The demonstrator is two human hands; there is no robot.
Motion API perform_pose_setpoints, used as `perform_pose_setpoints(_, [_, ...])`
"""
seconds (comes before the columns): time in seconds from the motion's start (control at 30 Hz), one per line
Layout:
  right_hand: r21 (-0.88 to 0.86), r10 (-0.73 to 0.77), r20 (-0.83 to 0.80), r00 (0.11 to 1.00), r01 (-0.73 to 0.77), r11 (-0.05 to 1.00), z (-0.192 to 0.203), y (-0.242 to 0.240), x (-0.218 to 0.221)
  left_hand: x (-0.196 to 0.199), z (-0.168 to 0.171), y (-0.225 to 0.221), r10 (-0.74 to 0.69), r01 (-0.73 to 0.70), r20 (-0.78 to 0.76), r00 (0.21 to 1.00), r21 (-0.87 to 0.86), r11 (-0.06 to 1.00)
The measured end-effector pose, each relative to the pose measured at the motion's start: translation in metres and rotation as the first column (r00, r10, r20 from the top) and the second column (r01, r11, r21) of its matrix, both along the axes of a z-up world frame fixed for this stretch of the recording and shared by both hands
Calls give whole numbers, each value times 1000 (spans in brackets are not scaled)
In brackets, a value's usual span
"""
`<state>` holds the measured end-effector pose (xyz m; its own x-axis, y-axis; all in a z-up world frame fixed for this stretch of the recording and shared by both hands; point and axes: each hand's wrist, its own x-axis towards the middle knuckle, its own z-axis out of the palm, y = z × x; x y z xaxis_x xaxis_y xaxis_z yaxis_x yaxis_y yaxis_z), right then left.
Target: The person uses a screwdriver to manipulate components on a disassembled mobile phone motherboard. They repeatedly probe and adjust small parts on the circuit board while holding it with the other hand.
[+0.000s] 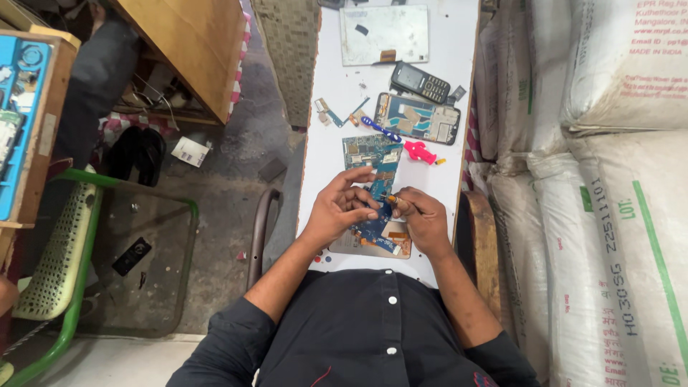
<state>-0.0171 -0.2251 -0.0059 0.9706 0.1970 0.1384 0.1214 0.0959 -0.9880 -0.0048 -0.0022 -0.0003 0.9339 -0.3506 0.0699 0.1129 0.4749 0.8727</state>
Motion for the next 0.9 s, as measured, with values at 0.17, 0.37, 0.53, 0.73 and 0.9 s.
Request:
perform_pose_setpoints(0.17, [21, 55, 41, 998, -56, 998, 1, -2, -1, 1, 8, -3, 50, -52, 16, 999, 158, 986])
perform_pose_setpoints(0.37, [189, 130, 23, 991, -132, 973, -9, -6, 2, 3, 21, 2, 37, -51, 86, 996, 166, 985])
perform_pose_setpoints(0.53, [308, 157, -4, 988, -148, 940, -16, -10, 4, 1, 15, 5, -31, 12, 132, 991, 145, 989])
perform_pose_setpoints(0.73, [404, 138, -26, 990, -116, 907, -16, -10, 5, 3, -6, 6, -5, -35, 230, 973, 169, 985])
perform_pose_setpoints(0.9, [401, 109, -76, 991, -70, 913, -12, -7, 4, 3, -13, 7, 32, -32, 55, 998, -3, 999])
